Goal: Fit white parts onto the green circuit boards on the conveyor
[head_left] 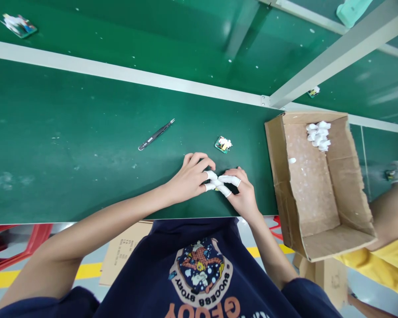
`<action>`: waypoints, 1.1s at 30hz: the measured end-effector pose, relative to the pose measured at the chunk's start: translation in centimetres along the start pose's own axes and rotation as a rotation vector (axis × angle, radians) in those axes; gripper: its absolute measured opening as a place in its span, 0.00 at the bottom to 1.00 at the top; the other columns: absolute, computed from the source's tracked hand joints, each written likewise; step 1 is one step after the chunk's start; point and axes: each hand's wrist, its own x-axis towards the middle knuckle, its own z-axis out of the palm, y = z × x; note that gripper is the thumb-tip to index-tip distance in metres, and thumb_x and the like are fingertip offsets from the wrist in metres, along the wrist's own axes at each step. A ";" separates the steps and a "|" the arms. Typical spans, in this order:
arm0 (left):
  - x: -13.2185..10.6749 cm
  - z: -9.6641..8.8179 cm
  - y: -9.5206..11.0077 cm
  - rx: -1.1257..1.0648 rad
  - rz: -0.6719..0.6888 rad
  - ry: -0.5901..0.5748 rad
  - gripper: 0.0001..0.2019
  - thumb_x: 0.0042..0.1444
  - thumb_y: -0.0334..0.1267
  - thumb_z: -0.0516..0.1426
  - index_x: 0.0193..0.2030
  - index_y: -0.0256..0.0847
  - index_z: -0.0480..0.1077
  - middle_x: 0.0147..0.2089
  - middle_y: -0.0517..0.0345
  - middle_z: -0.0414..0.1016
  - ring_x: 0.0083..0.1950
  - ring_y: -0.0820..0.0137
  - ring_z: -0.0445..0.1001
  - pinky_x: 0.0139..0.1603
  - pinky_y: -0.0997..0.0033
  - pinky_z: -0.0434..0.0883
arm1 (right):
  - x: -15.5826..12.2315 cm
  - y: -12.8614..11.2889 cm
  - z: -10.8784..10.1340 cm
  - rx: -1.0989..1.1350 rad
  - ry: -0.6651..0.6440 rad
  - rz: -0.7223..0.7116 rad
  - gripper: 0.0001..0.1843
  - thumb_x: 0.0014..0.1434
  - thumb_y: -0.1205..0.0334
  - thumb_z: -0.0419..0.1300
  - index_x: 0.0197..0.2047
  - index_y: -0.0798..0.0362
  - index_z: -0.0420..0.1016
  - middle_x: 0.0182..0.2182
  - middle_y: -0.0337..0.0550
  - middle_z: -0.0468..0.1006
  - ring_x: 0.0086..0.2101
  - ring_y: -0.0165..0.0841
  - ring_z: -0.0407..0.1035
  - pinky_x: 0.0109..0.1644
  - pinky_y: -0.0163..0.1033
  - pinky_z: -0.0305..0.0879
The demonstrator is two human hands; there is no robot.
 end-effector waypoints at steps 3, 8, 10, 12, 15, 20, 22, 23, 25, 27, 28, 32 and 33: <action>0.1 -0.3 -0.3 -0.022 -0.040 -0.046 0.10 0.57 0.42 0.61 0.41 0.39 0.72 0.52 0.50 0.69 0.58 0.57 0.57 0.55 0.54 0.56 | 0.0 -0.1 0.2 0.011 0.031 -0.019 0.06 0.61 0.61 0.61 0.42 0.46 0.75 0.38 0.42 0.76 0.44 0.38 0.70 0.58 0.55 0.60; 0.2 -0.8 -0.5 -0.028 -0.009 -0.148 0.08 0.58 0.39 0.60 0.41 0.38 0.70 0.49 0.53 0.70 0.57 0.57 0.58 0.53 0.55 0.56 | -0.3 0.3 0.2 -0.001 0.105 0.002 0.15 0.61 0.62 0.61 0.52 0.45 0.72 0.46 0.47 0.73 0.47 0.40 0.68 0.51 0.51 0.67; 0.1 -0.7 -0.2 0.019 0.013 -0.135 0.06 0.59 0.38 0.58 0.38 0.38 0.70 0.47 0.53 0.71 0.56 0.57 0.59 0.52 0.56 0.56 | -0.5 0.1 0.1 -0.004 0.119 0.019 0.16 0.63 0.63 0.58 0.54 0.44 0.70 0.47 0.46 0.73 0.48 0.40 0.68 0.51 0.51 0.68; 0.0 -0.5 0.2 0.059 0.035 -0.118 0.07 0.59 0.39 0.58 0.37 0.37 0.69 0.46 0.51 0.71 0.54 0.57 0.59 0.51 0.56 0.56 | -0.8 -0.1 0.0 -0.007 0.095 0.021 0.15 0.63 0.64 0.57 0.53 0.44 0.71 0.47 0.45 0.74 0.48 0.40 0.68 0.52 0.51 0.67; -0.1 -0.4 0.4 0.079 0.023 -0.105 0.13 0.57 0.41 0.60 0.43 0.35 0.68 0.50 0.46 0.68 0.54 0.56 0.59 0.51 0.56 0.57 | -1.1 -0.5 0.0 -0.035 0.026 0.023 0.22 0.59 0.59 0.63 0.56 0.46 0.68 0.50 0.49 0.71 0.51 0.43 0.66 0.54 0.54 0.66; 0.1 -0.4 -0.2 0.036 -0.031 -0.151 0.21 0.55 0.41 0.62 0.53 0.35 0.65 0.53 0.44 0.65 0.56 0.54 0.57 0.52 0.54 0.57 | -0.8 -0.7 0.5 -0.095 0.017 0.049 0.23 0.57 0.56 0.65 0.55 0.47 0.67 0.50 0.50 0.70 0.51 0.44 0.65 0.54 0.56 0.65; 0.2 -0.3 -0.4 0.019 -0.037 -0.161 0.16 0.56 0.39 0.60 0.49 0.36 0.68 0.52 0.46 0.65 0.56 0.55 0.57 0.51 0.55 0.57 | -0.6 -0.8 0.7 -0.101 0.017 0.041 0.21 0.57 0.58 0.64 0.54 0.47 0.68 0.49 0.50 0.71 0.50 0.44 0.65 0.53 0.55 0.65; 0.2 -0.3 -0.4 0.014 -0.035 -0.157 0.14 0.56 0.38 0.60 0.47 0.36 0.69 0.52 0.46 0.66 0.56 0.55 0.57 0.51 0.55 0.57 | -0.5 -1.0 0.8 -0.097 0.014 0.032 0.21 0.58 0.59 0.63 0.54 0.47 0.68 0.49 0.49 0.72 0.50 0.44 0.65 0.53 0.55 0.65; 0.3 -0.2 -0.4 0.017 -0.028 -0.146 0.12 0.56 0.38 0.61 0.45 0.36 0.70 0.52 0.46 0.66 0.56 0.55 0.57 0.51 0.54 0.57 | -0.4 -1.2 1.0 -0.081 0.007 0.011 0.20 0.59 0.62 0.62 0.54 0.47 0.68 0.48 0.48 0.73 0.50 0.43 0.66 0.54 0.55 0.64; 0.3 -0.2 -0.3 0.028 -0.019 -0.137 0.12 0.55 0.38 0.61 0.44 0.35 0.71 0.51 0.46 0.67 0.56 0.55 0.57 0.51 0.54 0.56 | -0.3 -1.3 1.0 -0.064 0.010 -0.013 0.18 0.59 0.64 0.61 0.53 0.46 0.69 0.46 0.47 0.74 0.49 0.43 0.67 0.55 0.56 0.63; 0.3 -0.3 -0.3 0.034 -0.016 -0.135 0.12 0.54 0.38 0.62 0.43 0.35 0.71 0.51 0.46 0.67 0.56 0.55 0.57 0.52 0.54 0.56 | -0.3 -1.3 1.0 -0.058 0.011 -0.020 0.17 0.60 0.64 0.60 0.53 0.46 0.69 0.45 0.47 0.74 0.48 0.43 0.67 0.56 0.56 0.63; 0.4 -0.3 -0.3 0.033 -0.013 -0.127 0.11 0.54 0.38 0.62 0.43 0.36 0.71 0.51 0.47 0.67 0.56 0.55 0.57 0.51 0.55 0.55 | -0.2 -0.8 0.4 -0.014 -0.042 -0.002 0.18 0.60 0.61 0.60 0.54 0.45 0.69 0.48 0.47 0.73 0.51 0.43 0.65 0.55 0.56 0.64; 0.4 -0.3 -0.3 0.029 -0.014 -0.128 0.12 0.54 0.39 0.62 0.43 0.36 0.71 0.51 0.47 0.67 0.56 0.55 0.57 0.51 0.55 0.55 | -0.1 -0.7 0.2 0.003 -0.057 0.022 0.19 0.60 0.59 0.61 0.55 0.46 0.68 0.49 0.48 0.72 0.51 0.43 0.65 0.55 0.55 0.64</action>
